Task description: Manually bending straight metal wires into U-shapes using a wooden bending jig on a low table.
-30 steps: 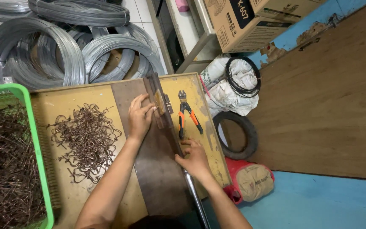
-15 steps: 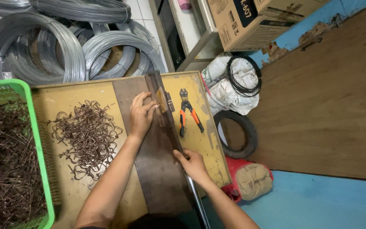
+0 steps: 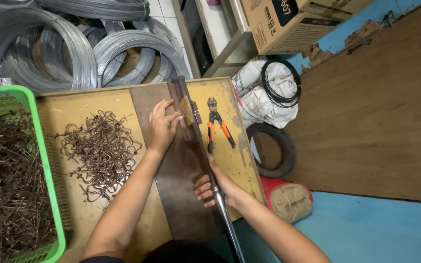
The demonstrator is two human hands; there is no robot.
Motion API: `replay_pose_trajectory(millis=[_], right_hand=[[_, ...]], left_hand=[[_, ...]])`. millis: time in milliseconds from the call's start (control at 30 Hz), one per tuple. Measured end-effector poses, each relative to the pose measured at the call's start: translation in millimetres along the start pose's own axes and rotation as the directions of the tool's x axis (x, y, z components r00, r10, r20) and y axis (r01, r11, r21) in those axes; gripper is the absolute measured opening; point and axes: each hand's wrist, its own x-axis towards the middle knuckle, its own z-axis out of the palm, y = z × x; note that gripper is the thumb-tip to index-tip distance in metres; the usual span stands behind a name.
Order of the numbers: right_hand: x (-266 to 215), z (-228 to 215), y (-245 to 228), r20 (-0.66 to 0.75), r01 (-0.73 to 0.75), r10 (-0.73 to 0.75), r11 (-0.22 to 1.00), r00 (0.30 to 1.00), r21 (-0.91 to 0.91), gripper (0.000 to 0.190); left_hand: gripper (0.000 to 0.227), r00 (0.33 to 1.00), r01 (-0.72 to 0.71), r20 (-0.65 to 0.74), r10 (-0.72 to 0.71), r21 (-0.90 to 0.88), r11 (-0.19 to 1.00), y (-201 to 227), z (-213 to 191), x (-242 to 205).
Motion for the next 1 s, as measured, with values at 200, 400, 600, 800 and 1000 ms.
replay_pose_trajectory(millis=[200,400,600,800,1000], right_hand=[[15.9,-5.1,3.9,-0.095,-0.109,0.108,0.994,0.990,-0.003,0.107],[-1.6,10.1,-7.9,-0.131,-0.064,0.064,0.998,0.989,0.005,0.086],[12.1,11.4,3.8,-0.259,0.013,-0.025,0.999,0.965,-0.047,0.078],[21.7,7.9,12.0,-0.335,0.046,-0.076,0.994,0.939,-0.098,0.079],[45.6,-3.9,24.9,-0.391,0.023,-0.079,0.989,0.917,-0.145,0.077]], left_hand=[[0.006,1.000,0.017,0.026,-0.017,-0.022,1.000,0.3,-0.9,1.2],[0.006,1.000,0.014,0.013,-0.013,-0.062,0.998,5.8,-7.2,3.5],[0.006,1.000,-0.027,0.014,0.028,-0.068,0.997,3.6,-6.9,5.3],[0.005,0.999,-0.050,0.013,0.050,-0.010,0.999,9.6,-7.6,4.7],[0.007,0.996,-0.076,-0.027,0.080,0.113,0.991,20.3,-14.0,6.9]])
